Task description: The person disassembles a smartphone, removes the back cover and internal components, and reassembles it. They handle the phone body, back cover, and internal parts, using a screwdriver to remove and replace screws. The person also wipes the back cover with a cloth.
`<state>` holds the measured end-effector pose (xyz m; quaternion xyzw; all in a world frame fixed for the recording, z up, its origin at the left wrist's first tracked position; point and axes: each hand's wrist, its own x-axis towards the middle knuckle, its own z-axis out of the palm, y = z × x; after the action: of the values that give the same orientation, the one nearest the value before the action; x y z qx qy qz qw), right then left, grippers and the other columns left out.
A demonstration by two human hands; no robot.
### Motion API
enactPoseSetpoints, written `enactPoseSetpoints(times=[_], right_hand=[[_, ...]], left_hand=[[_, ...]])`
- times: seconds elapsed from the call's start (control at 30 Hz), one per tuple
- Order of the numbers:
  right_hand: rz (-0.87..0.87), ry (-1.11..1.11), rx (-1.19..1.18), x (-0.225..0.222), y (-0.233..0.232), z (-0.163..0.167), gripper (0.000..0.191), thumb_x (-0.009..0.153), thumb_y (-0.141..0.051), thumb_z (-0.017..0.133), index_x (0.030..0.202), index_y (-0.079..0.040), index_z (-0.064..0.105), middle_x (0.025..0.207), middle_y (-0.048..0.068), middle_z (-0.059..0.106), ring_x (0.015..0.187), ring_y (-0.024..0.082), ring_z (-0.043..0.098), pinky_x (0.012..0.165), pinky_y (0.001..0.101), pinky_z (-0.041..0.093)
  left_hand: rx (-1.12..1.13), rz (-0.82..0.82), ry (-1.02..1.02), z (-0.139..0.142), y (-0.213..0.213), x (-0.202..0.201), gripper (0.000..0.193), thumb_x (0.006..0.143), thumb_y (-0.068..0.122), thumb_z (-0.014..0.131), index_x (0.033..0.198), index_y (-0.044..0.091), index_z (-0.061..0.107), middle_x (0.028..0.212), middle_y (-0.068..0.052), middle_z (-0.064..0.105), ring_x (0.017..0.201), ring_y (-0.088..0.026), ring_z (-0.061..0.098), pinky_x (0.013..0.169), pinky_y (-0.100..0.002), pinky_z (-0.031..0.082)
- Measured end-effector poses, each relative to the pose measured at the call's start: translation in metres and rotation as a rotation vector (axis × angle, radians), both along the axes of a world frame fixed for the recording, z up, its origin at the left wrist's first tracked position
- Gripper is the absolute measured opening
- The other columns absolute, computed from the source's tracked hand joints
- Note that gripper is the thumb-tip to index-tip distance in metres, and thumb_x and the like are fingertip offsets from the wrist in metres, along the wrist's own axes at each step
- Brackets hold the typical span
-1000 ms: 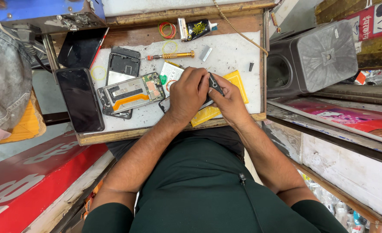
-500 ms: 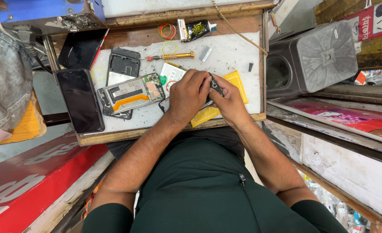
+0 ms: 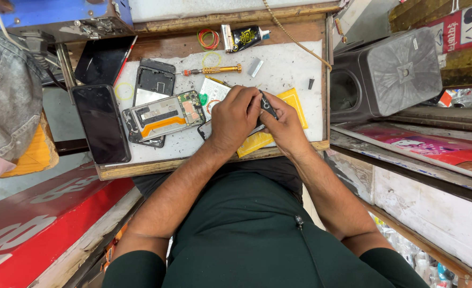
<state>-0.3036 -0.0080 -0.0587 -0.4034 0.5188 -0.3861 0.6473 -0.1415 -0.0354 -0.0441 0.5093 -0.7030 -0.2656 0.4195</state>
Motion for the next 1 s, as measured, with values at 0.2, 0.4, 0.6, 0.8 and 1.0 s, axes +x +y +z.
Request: enactPoseSetpoints(times=[0.2, 0.4, 0.6, 0.8, 1.0], right_hand=[[-0.012, 0.028, 0.048, 0.0005, 0.0001, 0.0034, 0.047, 0.103, -0.006, 0.058, 0.149, -0.002, 0.052, 0.115, -0.001, 0.066, 0.088, 0.0, 0.059, 0.065, 0.015, 0.048], [0.012, 0.028, 0.012, 0.0011, 0.0006, 0.0046, 0.049, 0.102, -0.004, 0.059, 0.15, -0.002, 0.052, 0.115, 0.001, 0.066, 0.083, 0.001, 0.055, 0.065, 0.0155, 0.045], [0.001, 0.063, 0.024, 0.0004, 0.0006, 0.0056, 0.047, 0.102, -0.004, 0.057, 0.149, -0.002, 0.053, 0.113, 0.0, 0.066, 0.085, 0.001, 0.056, 0.065, 0.0157, 0.047], [0.008, 0.044, 0.004, 0.0019, 0.004, 0.007, 0.049, 0.101, -0.003, 0.058, 0.15, -0.003, 0.052, 0.114, -0.001, 0.066, 0.086, 0.0, 0.056, 0.066, 0.0153, 0.046], [-0.002, 0.044, 0.01, 0.0014, 0.0024, 0.0068, 0.048, 0.102, -0.003, 0.058, 0.149, -0.002, 0.053, 0.111, -0.001, 0.066, 0.085, 0.001, 0.056, 0.065, 0.0157, 0.046]], left_hand=[[-0.067, -0.069, -0.005, -0.0001, 0.0031, 0.0037, 0.012, 0.096, 0.013, 0.074, 0.105, 0.007, 0.068, 0.095, -0.007, 0.069, 0.078, -0.028, 0.072, 0.064, -0.038, 0.057], [-0.023, 0.004, -0.028, -0.003, 0.0005, -0.0009, 0.012, 0.096, 0.012, 0.073, 0.106, 0.006, 0.068, 0.094, -0.008, 0.069, 0.075, -0.027, 0.072, 0.062, -0.037, 0.058], [-0.069, -0.052, 0.009, -0.0019, 0.004, 0.0032, 0.013, 0.096, 0.012, 0.073, 0.107, 0.007, 0.068, 0.095, -0.007, 0.07, 0.075, -0.027, 0.073, 0.063, -0.037, 0.058], [-0.041, 0.032, -0.014, -0.0014, 0.0032, -0.0012, 0.012, 0.096, 0.011, 0.073, 0.106, 0.006, 0.068, 0.095, -0.009, 0.07, 0.076, -0.028, 0.072, 0.063, -0.037, 0.058], [-0.079, -0.03, 0.023, 0.0001, 0.0056, 0.0038, 0.012, 0.096, 0.011, 0.073, 0.107, 0.007, 0.068, 0.096, -0.008, 0.07, 0.077, -0.027, 0.073, 0.064, -0.037, 0.058]])
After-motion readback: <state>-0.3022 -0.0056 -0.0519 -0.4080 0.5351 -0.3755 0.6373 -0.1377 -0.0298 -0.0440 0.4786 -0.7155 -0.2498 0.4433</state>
